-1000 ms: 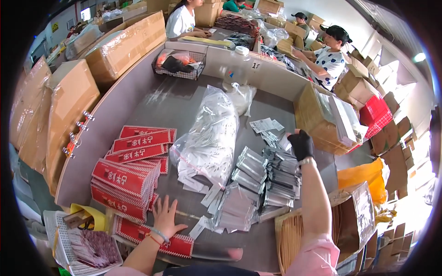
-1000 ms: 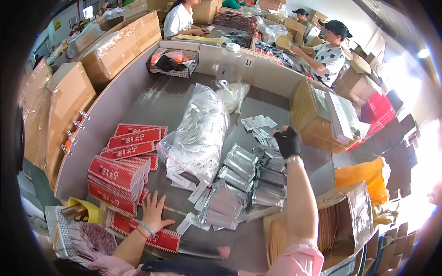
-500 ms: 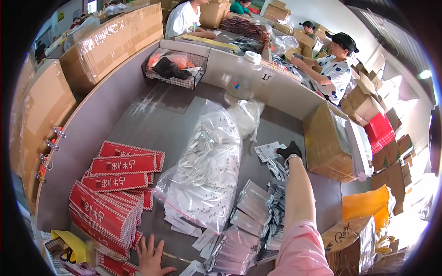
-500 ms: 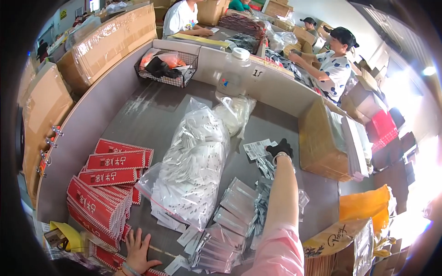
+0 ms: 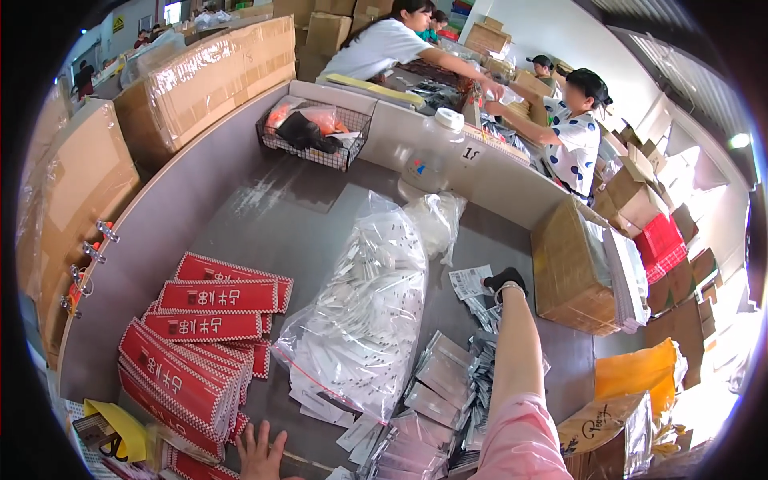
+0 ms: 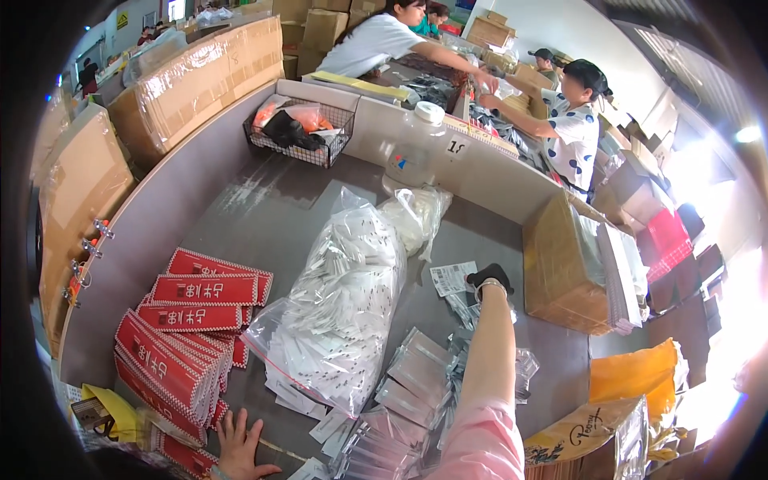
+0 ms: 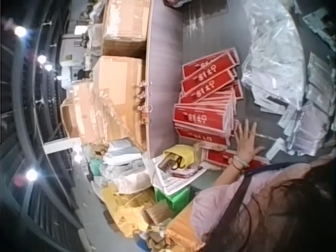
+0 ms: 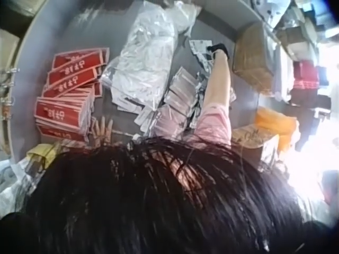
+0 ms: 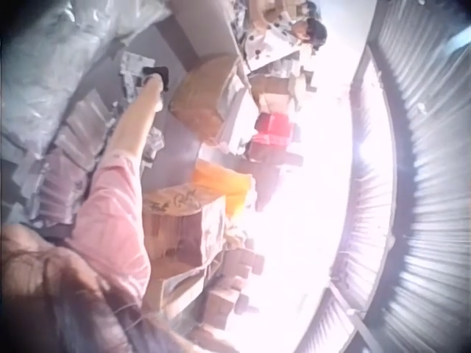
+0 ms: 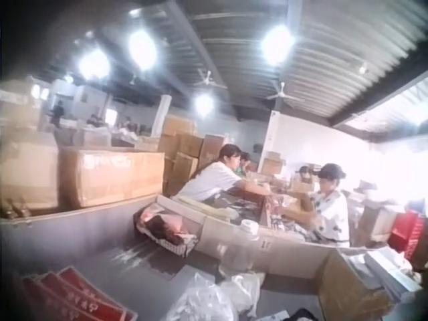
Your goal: Placing individual pairs of wooden chopsticks into plastic sleeves and organizing them for shipment.
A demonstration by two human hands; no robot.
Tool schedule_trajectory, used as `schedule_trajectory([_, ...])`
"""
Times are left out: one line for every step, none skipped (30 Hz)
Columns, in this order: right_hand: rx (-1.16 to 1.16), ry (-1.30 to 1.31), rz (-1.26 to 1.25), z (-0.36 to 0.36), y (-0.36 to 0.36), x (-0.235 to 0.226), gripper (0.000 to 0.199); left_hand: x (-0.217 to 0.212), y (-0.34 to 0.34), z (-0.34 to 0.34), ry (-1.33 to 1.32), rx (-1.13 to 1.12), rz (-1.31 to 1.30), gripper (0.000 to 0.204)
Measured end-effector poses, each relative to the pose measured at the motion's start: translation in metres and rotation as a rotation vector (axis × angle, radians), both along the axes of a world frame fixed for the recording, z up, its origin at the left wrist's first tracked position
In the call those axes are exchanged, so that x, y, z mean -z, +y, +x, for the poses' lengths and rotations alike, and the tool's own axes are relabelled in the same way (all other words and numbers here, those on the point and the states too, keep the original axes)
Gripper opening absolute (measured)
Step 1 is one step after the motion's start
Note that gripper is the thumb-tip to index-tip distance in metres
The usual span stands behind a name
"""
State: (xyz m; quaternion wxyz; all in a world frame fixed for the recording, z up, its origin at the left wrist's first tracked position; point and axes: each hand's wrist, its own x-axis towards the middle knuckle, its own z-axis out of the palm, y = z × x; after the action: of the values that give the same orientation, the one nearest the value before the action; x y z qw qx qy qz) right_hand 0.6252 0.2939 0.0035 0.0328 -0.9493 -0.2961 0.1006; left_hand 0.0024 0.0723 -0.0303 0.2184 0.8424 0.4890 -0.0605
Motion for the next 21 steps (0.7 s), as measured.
schedule_trajectory([0.022,0.014,-0.037,-0.001,0.000,-0.001,0.067,0.003,-0.002,-0.001,-0.010,0.008,0.016,0.114])
schedule_trajectory([0.024,0.055,-0.027,-0.001,-0.002,-0.004,0.068,0.004,-0.003,-0.001,-0.019,0.018,0.029,0.116])
schedule_trajectory([0.023,0.055,-0.025,-0.002,-0.002,-0.006,0.068,0.004,-0.003,-0.001,-0.019,0.017,0.031,0.116])
schedule_trajectory([0.029,0.073,-0.021,-0.003,-0.001,-0.008,0.069,0.004,-0.003,-0.001,-0.012,0.011,0.022,0.114])
schedule_trajectory([0.039,0.090,-0.020,-0.004,-0.003,-0.010,0.069,0.003,-0.003,-0.001,-0.005,0.009,0.012,0.113])
schedule_trajectory([0.042,0.090,-0.021,-0.001,-0.002,-0.007,0.069,0.003,-0.004,-0.001,-0.005,0.012,0.010,0.113])
schedule_trajectory([0.034,0.073,-0.007,0.003,-0.001,-0.003,0.062,0.004,-0.004,-0.002,-0.030,0.018,0.054,0.111])
schedule_trajectory([0.024,0.057,0.007,0.004,0.000,-0.001,0.055,0.004,-0.005,-0.002,-0.053,0.022,0.097,0.109])
schedule_trajectory([0.025,0.058,0.005,0.005,0.001,-0.001,0.055,0.005,-0.005,-0.002,-0.052,0.024,0.095,0.109])
schedule_trajectory([0.054,0.101,0.003,0.007,0.002,-0.002,0.058,0.006,-0.005,-0.001,-0.077,0.017,0.126,0.108])
schedule_trajectory([0.081,0.144,0.001,0.007,0.004,-0.003,0.060,0.006,-0.005,-0.001,-0.101,0.009,0.157,0.107])
schedule_trajectory([0.081,0.145,0.000,0.007,0.004,-0.003,0.060,0.006,-0.005,-0.001,-0.099,0.010,0.156,0.107])
schedule_trajectory([0.093,0.179,0.005,0.007,0.004,-0.004,0.058,0.004,-0.004,0.000,-0.113,-0.001,0.141,0.108])
schedule_trajectory([0.107,0.208,0.010,0.008,0.003,-0.004,0.057,0.005,-0.002,0.000,-0.131,-0.009,0.124,0.108])
schedule_trajectory([0.112,0.205,0.008,0.013,0.003,-0.001,0.057,0.007,-0.001,0.000,-0.134,-0.005,0.122,0.108])
schedule_trajectory([0.106,0.226,-0.010,0.021,0.005,0.005,0.057,0.009,0.000,-0.001,-0.117,0.009,0.125,0.109])
schedule_trajectory([0.094,0.253,-0.026,0.018,0.007,0.005,0.057,0.008,0.000,-0.002,-0.092,0.018,0.133,0.110])
schedule_trajectory([0.091,0.256,-0.022,0.015,0.007,0.005,0.057,0.005,0.000,-0.001,-0.089,0.016,0.137,0.110])
schedule_trajectory([0.050,0.209,-0.047,0.010,0.007,0.006,0.056,0.001,0.000,-0.001,-0.022,0.015,0.084,0.112])
schedule_trajectory([0.011,0.157,-0.069,0.005,0.005,0.003,0.055,-0.002,0.001,0.000,0.042,0.017,0.033,0.114])
schedule_trajectory([0.010,0.156,-0.063,0.007,0.007,0.005,0.055,-0.001,0.002,0.000,0.041,0.016,0.039,0.114])
